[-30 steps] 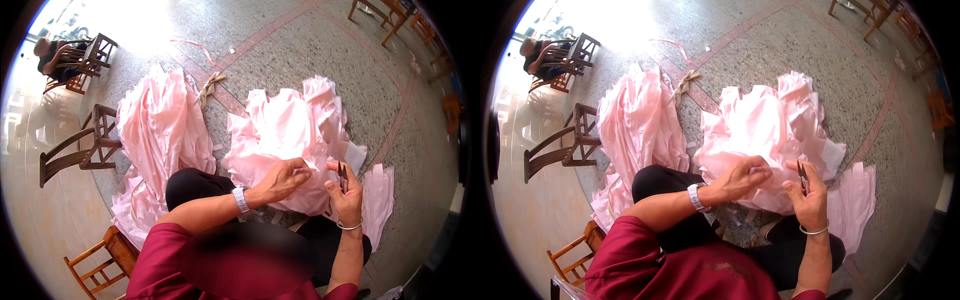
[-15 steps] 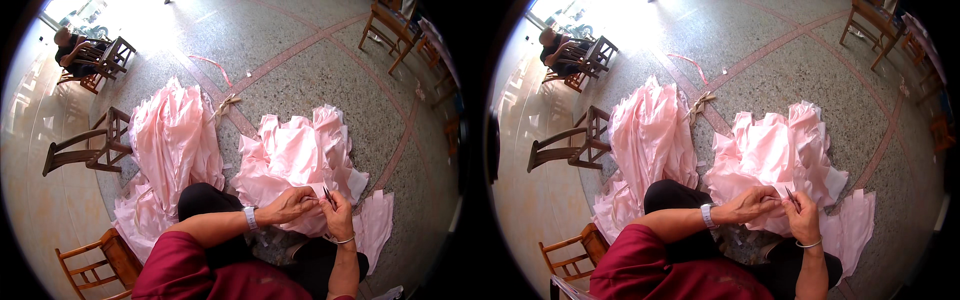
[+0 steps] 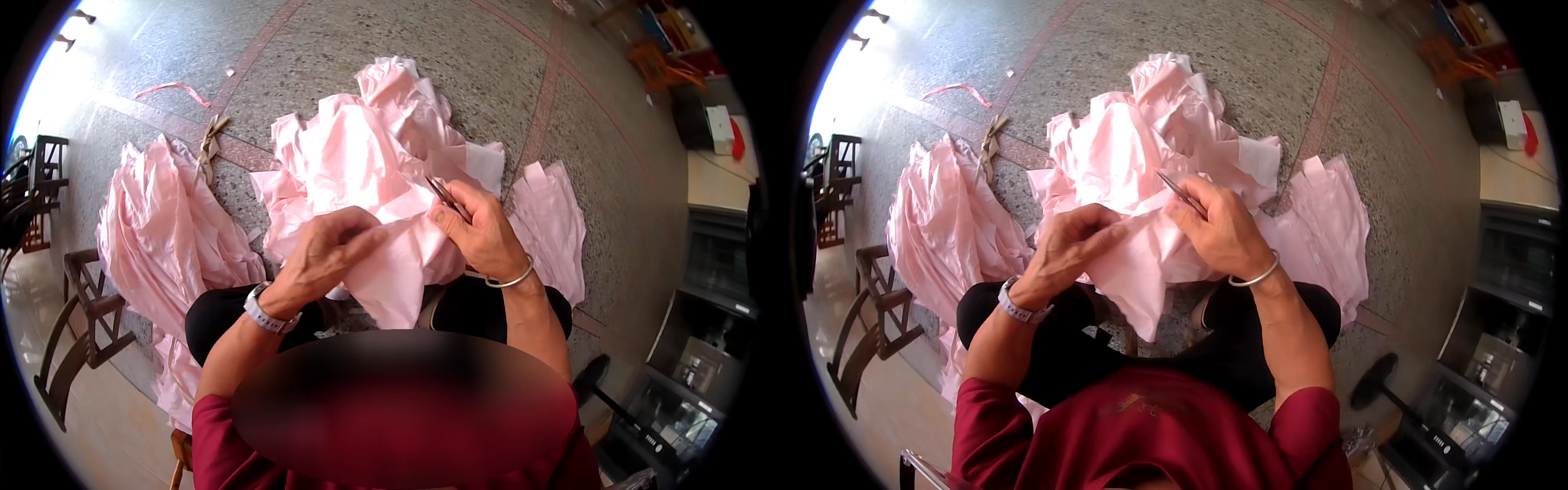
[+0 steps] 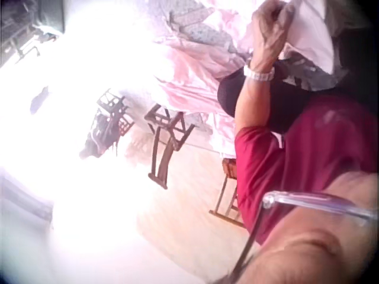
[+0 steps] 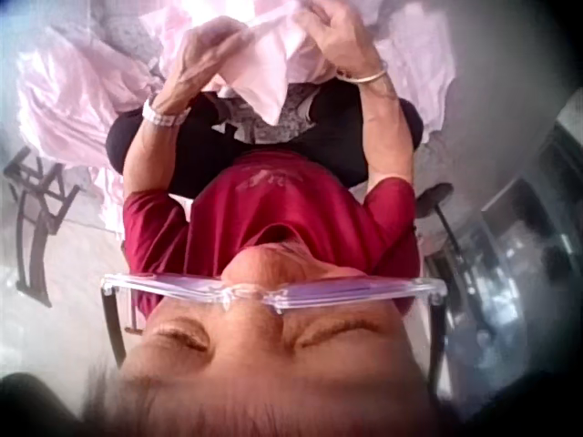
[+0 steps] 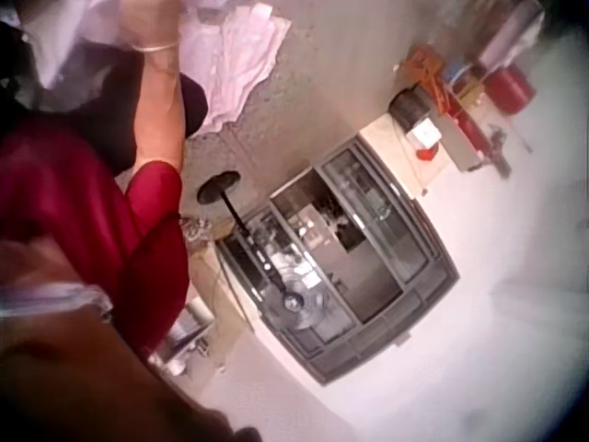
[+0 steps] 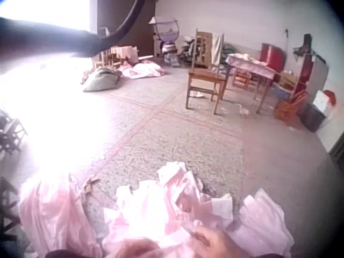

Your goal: The person uses a pair of snips to cut pink fabric while sitting on a chair. They hold the fabric edges by hand and follow a line or fold, trimming sections of the material.

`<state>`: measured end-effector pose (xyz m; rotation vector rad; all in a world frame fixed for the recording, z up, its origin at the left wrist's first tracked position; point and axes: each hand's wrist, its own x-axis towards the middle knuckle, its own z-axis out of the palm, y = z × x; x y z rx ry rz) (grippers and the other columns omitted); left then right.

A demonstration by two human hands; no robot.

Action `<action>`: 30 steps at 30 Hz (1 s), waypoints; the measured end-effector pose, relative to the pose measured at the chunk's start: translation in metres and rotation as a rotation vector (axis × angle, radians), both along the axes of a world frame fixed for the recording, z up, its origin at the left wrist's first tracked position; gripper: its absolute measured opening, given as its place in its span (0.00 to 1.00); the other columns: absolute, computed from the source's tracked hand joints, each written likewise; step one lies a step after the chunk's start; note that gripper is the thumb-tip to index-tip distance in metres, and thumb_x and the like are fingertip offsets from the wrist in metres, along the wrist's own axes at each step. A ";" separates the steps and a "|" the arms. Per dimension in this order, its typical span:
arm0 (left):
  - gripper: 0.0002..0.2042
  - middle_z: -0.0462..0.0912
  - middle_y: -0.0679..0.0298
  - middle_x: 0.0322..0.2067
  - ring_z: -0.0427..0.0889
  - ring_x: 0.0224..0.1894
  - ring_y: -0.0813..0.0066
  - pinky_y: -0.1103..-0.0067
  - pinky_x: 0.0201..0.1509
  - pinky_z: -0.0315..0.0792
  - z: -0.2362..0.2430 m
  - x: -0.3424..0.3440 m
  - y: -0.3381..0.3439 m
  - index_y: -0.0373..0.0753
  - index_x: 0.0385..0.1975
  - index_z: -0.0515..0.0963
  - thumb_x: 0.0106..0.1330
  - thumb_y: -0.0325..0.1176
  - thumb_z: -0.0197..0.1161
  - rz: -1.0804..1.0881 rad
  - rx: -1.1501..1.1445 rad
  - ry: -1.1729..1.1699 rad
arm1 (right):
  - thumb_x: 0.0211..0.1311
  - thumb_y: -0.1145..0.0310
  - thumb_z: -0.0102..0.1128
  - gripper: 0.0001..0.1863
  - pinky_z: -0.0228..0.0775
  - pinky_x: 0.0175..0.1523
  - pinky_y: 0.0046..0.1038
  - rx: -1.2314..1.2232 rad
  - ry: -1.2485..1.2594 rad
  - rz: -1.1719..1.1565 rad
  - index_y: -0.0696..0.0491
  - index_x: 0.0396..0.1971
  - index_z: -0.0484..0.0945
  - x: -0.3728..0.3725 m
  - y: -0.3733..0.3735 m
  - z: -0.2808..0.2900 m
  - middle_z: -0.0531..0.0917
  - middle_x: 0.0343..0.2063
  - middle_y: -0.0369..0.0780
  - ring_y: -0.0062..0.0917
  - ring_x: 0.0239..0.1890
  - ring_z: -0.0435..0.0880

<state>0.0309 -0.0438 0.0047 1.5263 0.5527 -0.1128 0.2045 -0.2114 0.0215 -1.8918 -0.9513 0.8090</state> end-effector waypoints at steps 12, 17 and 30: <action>0.08 0.77 0.77 0.25 0.72 0.25 0.92 0.90 0.30 0.65 -0.004 -0.009 0.023 0.37 0.31 0.79 0.68 0.35 0.62 0.108 -0.113 0.035 | 0.64 0.72 0.59 0.08 0.60 0.31 0.18 -0.003 0.242 -0.177 0.61 0.30 0.75 0.020 -0.021 0.007 0.72 0.22 0.30 0.11 0.27 0.65; 0.09 0.80 0.72 0.25 0.76 0.28 0.88 0.87 0.32 0.68 0.000 -0.009 0.025 0.34 0.33 0.78 0.68 0.34 0.61 0.174 -0.142 0.047 | 0.64 0.70 0.59 0.09 0.59 0.30 0.19 -0.019 0.228 -0.175 0.61 0.29 0.74 0.022 -0.024 0.004 0.71 0.21 0.29 0.11 0.26 0.64; 0.12 0.80 0.66 0.36 0.79 0.33 0.81 0.82 0.38 0.74 -0.020 -0.004 0.005 0.34 0.49 0.75 0.67 0.27 0.60 0.087 0.131 -0.223 | 0.64 0.69 0.59 0.09 0.60 0.28 0.24 -0.089 0.081 -0.049 0.61 0.34 0.75 -0.001 -0.012 -0.008 0.72 0.19 0.35 0.15 0.23 0.66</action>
